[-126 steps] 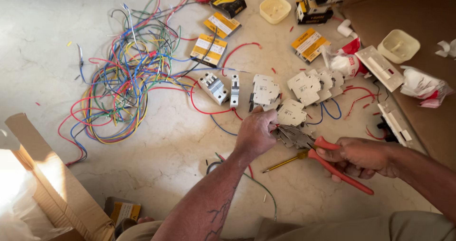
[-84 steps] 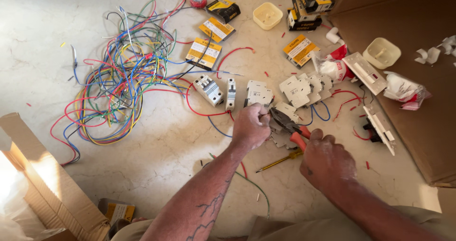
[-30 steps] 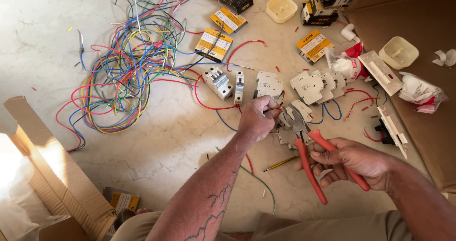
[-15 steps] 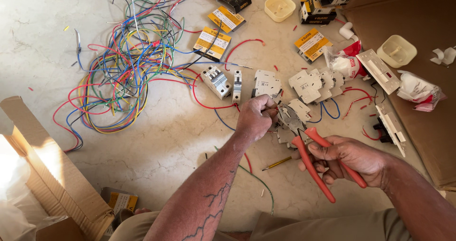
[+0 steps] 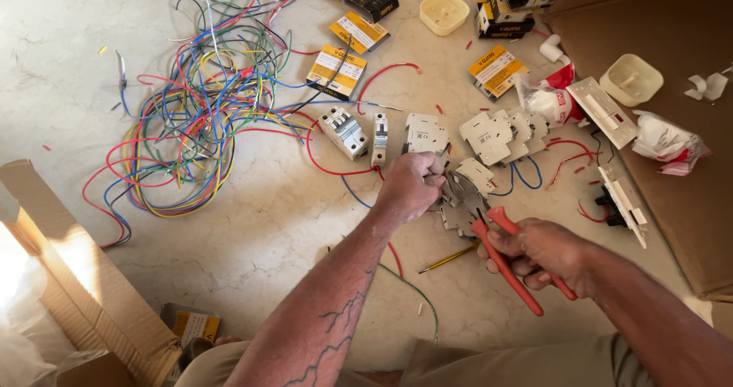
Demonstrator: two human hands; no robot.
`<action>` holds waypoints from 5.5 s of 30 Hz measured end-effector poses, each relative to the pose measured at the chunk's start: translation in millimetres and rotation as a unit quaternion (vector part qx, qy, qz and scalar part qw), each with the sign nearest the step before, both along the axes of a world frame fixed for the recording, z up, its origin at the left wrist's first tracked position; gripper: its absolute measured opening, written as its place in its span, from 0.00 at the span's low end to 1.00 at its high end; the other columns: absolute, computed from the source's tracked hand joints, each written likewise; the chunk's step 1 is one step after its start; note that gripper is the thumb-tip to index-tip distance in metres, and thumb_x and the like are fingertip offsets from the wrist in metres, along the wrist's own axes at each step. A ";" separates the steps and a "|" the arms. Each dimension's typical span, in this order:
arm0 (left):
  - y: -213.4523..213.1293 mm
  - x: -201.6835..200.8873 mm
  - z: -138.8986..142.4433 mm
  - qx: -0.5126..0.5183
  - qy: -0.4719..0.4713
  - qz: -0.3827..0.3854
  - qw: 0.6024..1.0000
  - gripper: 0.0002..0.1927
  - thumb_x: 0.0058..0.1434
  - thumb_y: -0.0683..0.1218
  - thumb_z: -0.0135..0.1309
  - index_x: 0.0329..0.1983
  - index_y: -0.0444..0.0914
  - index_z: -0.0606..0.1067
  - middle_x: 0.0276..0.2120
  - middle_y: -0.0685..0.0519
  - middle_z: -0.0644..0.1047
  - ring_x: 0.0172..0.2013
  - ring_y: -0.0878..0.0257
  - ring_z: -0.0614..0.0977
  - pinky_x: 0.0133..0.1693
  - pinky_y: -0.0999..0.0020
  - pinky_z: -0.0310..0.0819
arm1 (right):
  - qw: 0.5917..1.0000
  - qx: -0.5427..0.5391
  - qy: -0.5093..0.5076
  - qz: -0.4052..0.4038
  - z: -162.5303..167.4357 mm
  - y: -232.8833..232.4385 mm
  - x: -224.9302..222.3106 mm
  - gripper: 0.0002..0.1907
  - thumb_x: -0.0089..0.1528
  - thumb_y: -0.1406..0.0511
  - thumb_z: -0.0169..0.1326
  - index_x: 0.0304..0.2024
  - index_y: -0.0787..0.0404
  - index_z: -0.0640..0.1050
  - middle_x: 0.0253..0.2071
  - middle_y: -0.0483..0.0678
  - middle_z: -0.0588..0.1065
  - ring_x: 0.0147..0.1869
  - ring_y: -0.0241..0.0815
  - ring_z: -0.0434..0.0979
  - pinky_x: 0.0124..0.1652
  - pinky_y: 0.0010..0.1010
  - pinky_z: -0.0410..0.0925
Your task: The person prepares electrical components by cutting and stripping wires using pliers and securing them into circuit breakers with a screwdriver.
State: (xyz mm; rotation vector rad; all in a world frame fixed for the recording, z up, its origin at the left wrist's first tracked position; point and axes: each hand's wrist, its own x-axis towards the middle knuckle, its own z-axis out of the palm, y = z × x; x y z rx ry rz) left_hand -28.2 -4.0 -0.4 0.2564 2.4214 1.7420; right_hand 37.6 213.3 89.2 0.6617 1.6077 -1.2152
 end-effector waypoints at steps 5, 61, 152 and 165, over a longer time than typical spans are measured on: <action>0.9 0.6 3.2 -0.042 -0.019 -0.010 0.999 0.03 0.57 0.37 0.58 0.33 0.32 0.76 0.25 0.46 0.80 0.27 0.64 0.79 0.32 0.65 0.75 | 0.996 0.020 0.037 0.075 1.2 4.6 -0.2 0.21 0.69 0.55 0.45 0.46 0.66 0.79 0.30 0.45 0.73 0.22 0.31 0.53 0.19 0.25 0.54; -22.4 -6.7 27.9 -0.095 0.008 -0.133 0.986 0.05 0.58 0.43 0.63 0.36 0.39 0.80 0.27 0.52 0.82 0.28 0.63 0.81 0.35 0.63 0.74 | 0.765 0.335 0.390 0.387 23.4 25.8 -15.4 0.33 0.57 0.71 0.52 0.66 0.47 0.70 0.51 0.52 0.72 0.53 0.56 0.77 0.52 0.46 0.71; -24.4 -12.5 -4.8 0.105 -0.103 -0.058 0.987 0.12 0.62 0.48 0.63 0.40 0.35 0.84 0.33 0.53 0.85 0.34 0.71 0.82 0.42 0.74 0.78 | 0.723 0.214 0.380 0.535 3.5 -33.7 9.3 0.29 0.55 0.55 0.64 0.57 0.55 0.75 0.55 0.46 0.74 0.62 0.49 0.74 0.57 0.40 0.69; -29.0 2.8 -10.9 0.038 -0.091 -0.050 0.994 0.07 0.57 0.40 0.65 0.38 0.32 0.83 0.29 0.50 0.85 0.29 0.69 0.83 0.35 0.71 0.81 | 0.788 0.170 0.422 0.414 4.9 -27.7 -19.6 0.16 0.59 0.66 0.53 0.50 0.53 0.76 0.41 0.47 0.81 0.49 0.47 0.80 0.49 0.41 0.71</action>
